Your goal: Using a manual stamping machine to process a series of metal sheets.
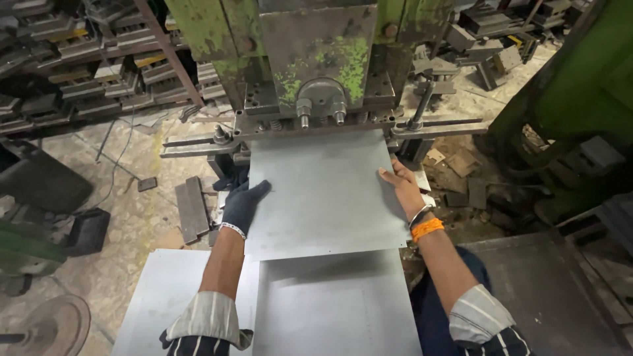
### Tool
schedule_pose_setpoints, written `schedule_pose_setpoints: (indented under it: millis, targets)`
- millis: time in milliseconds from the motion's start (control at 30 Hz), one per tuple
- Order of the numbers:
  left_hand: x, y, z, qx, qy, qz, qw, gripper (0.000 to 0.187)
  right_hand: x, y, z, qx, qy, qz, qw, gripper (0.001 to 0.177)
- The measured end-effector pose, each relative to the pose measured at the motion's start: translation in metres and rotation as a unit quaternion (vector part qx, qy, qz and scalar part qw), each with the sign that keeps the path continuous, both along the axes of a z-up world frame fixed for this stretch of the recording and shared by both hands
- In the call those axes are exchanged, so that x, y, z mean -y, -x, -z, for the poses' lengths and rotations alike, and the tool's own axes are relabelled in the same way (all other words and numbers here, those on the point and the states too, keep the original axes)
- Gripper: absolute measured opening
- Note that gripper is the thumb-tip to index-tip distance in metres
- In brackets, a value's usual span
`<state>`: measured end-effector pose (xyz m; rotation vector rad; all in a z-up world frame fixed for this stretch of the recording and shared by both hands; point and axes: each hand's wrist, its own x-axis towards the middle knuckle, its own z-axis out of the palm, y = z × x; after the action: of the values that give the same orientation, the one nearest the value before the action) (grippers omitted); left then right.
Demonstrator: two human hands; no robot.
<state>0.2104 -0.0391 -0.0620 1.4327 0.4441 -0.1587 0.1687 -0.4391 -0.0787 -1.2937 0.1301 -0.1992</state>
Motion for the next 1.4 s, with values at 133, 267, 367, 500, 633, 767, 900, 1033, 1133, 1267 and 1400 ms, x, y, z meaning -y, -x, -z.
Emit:
schedule_pose_setpoints:
  millis: [133,267,367,500,633,767,900,1033,1133,1267,1400]
  targets:
    - [0.006,-0.001,-0.004,-0.01,-0.069,0.02,0.997,0.06,-0.002,0.0,-0.007,-0.034,0.002,-0.005,0.999,0.021]
    - [0.004,-0.003,0.004,-0.022,-0.091,0.022,0.995,0.059,0.002,-0.003,0.002,-0.047,-0.01,-0.003,0.999,0.027]
    - [0.006,-0.002,-0.001,-0.025,-0.103,0.025,0.994,0.059,0.005,-0.007,0.007,-0.051,-0.012,-0.002,0.999,0.027]
    - [0.011,0.011,-0.021,-0.029,-0.116,0.025,0.993,0.059,0.002,-0.001,-0.005,-0.075,0.013,-0.003,0.997,0.028]
    - [0.008,0.008,-0.015,-0.029,-0.113,0.03,0.993,0.061,0.0,0.003,-0.011,-0.08,0.014,-0.004,0.997,0.027]
    - [0.007,0.005,-0.009,-0.033,-0.136,0.045,0.989,0.061,-0.01,0.012,-0.029,-0.071,0.019,-0.001,0.997,0.028]
    - [0.013,0.021,-0.04,-0.039,-0.2,0.084,0.975,0.066,0.006,-0.003,-0.003,-0.065,0.038,0.008,0.997,0.029]
    - [0.007,0.007,-0.017,-0.033,-0.217,0.088,0.972,0.069,-0.002,0.003,-0.011,-0.059,0.067,0.01,0.996,0.031]
    - [0.008,-0.002,-0.001,-0.013,-0.196,0.083,0.977,0.062,-0.002,0.007,-0.011,-0.033,0.063,0.007,0.997,0.029]
    - [0.01,0.051,-0.004,0.044,-0.145,0.083,0.985,0.071,-0.004,0.047,0.011,-0.006,0.153,0.014,0.988,0.044]
    - [0.01,0.169,-0.073,0.065,-0.245,0.139,0.957,0.077,-0.044,0.161,-0.025,-0.057,0.213,0.034,0.975,0.066]
